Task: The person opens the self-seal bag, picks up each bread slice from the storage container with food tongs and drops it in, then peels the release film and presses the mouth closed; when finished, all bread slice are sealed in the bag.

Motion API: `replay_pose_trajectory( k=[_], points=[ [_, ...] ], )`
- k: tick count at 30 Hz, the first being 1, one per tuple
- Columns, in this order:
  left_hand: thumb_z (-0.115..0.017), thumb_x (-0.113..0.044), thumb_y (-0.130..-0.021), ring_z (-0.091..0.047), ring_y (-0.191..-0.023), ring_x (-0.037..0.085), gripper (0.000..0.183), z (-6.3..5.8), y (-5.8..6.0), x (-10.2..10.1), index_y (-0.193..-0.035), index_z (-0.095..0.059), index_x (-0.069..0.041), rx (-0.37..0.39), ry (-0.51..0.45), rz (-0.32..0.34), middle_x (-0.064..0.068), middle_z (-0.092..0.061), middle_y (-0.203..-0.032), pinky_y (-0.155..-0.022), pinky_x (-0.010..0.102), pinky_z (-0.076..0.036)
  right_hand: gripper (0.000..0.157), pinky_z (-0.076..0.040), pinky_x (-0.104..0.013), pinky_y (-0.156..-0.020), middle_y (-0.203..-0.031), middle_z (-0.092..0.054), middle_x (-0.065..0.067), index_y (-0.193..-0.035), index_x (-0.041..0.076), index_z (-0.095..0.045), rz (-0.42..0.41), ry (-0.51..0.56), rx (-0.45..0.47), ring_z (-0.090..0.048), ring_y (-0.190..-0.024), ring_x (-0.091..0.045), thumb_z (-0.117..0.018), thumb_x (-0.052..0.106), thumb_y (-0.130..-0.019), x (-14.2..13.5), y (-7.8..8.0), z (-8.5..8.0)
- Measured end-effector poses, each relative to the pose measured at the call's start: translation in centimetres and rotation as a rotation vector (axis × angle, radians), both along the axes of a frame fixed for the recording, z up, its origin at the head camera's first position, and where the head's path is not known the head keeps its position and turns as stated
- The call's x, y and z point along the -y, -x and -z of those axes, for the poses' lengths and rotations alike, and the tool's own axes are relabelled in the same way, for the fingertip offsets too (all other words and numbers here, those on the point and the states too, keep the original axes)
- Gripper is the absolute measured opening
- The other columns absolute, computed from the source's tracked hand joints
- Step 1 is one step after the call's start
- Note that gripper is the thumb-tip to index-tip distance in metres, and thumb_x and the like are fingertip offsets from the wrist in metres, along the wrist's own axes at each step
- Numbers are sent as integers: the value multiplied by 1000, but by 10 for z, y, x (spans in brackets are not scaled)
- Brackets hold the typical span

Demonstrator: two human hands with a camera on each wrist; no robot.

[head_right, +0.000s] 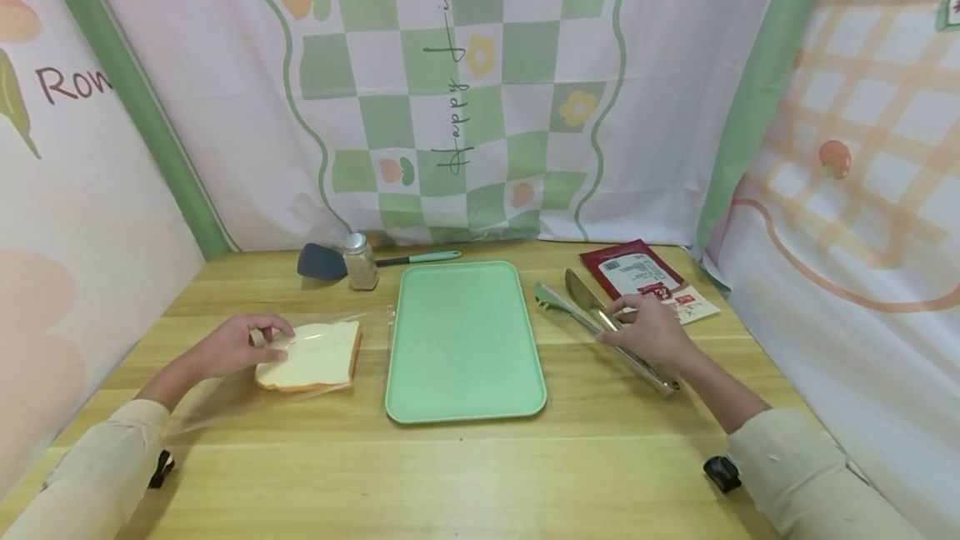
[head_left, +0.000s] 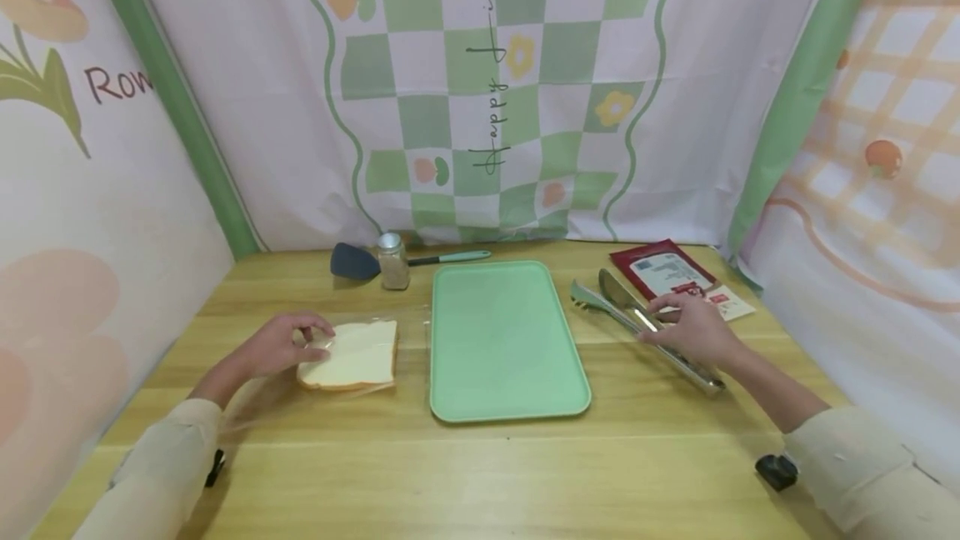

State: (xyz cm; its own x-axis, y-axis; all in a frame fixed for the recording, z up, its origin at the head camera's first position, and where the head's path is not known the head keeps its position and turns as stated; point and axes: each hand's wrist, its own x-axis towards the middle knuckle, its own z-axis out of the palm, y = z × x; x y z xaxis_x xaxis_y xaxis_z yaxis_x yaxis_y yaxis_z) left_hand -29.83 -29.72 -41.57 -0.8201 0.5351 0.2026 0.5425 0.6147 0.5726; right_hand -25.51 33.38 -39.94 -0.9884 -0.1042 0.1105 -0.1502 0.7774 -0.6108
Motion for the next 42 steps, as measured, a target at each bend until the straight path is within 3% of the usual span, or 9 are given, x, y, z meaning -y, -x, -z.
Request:
replay_pose_trajectory(
  k=[10, 17, 20, 22, 25, 29, 34, 38, 42],
  points=[
    [-82, -21, -82, -55, -84, 15, 35, 0, -3, -3, -112, -68, -6, -43, 34, 2, 5, -68, -108, -67, 28, -46, 57, -55, -52, -83, -116, -66, -26, -110, -2, -64, 0, -83, -59, -63, -108, -47, -87, 35, -75, 5, 3, 4],
    [-78, -20, -86, -56, -85, 16, 33, 1, -4, -6, -113, -68, -5, -73, 41, 13, 8, -68, -112, -72, 33, -48, 63, -52, -57, -83, -119, -61, -35, -117, -6, -59, 13, -140, 7, -58, -109, -53, -84, 37, -79, 13, 2, 1],
    [-79, -19, -86, -58, -88, 19, 34, -1, -7, -11, -114, -68, -4, -110, 30, 23, 8, -68, -113, -76, 37, -49, 60, -52, -57, -80, -119, -61, -35, -119, -8, -57, 21, -168, -44, -60, -103, -51, -80, 34, -83, 22, 1, -6],
    [-79, -18, -85, -59, -94, 22, 34, -5, -10, -17, -114, -68, -4, -131, 25, 28, 7, -67, -115, -79, 40, -50, 53, -52, -54, -74, -117, -62, -33, -120, -8, -58, 28, -164, -109, -63, -92, -47, -76, 29, -86, 34, -1, -16],
    [-80, -20, -85, -60, -101, 27, 33, -11, -16, -30, -113, -69, -6, -155, 22, 31, 5, -66, -117, -82, 44, -51, 40, -53, -53, -76, -114, -65, -28, -118, -6, -61, 21, -127, -196, -63, -91, -43, -72, 20, -89, 60, -1, -31],
    [-80, -24, -84, -61, -104, 30, 31, -15, -26, -48, -110, -70, -8, -228, 43, 57, 4, -66, -115, -81, 43, -53, 28, -54, -51, -84, -112, -68, -22, -113, -2, -65, -84, -29, -197, -65, -99, -39, -71, 14, -90, 103, 11, -40],
    [-81, -35, -83, -64, -96, 23, 33, -16, -41, -70, -107, -72, -14, -292, 101, 46, 0, -67, -113, -79, 39, -52, 22, -58, -37, -76, -111, -70, -18, -111, 0, -69, -324, 55, -89, -69, -93, -30, -69, 8, -91, 158, 37, -37],
    [-82, -39, -80, -63, -93, 17, 32, -14, -53, -85, -103, -74, -18, -332, 150, 27, -8, -67, -105, -77, 39, -49, 22, -57, -34, -78, -109, -71, -18, -111, -1, -70, -473, 32, -38, -70, -93, -29, -67, 8, -91, 200, 60, -29],
    [-83, -41, -77, -60, -93, 16, 31, -10, -65, -98, -99, -74, -21, -414, 243, 20, -10, -66, -99, -69, 36, -45, 19, -54, -37, -87, -104, -73, -12, -105, 0, -73, -518, -70, -75, -68, -99, -28, -67, 9, -91, 236, 81, -20]
  ],
)
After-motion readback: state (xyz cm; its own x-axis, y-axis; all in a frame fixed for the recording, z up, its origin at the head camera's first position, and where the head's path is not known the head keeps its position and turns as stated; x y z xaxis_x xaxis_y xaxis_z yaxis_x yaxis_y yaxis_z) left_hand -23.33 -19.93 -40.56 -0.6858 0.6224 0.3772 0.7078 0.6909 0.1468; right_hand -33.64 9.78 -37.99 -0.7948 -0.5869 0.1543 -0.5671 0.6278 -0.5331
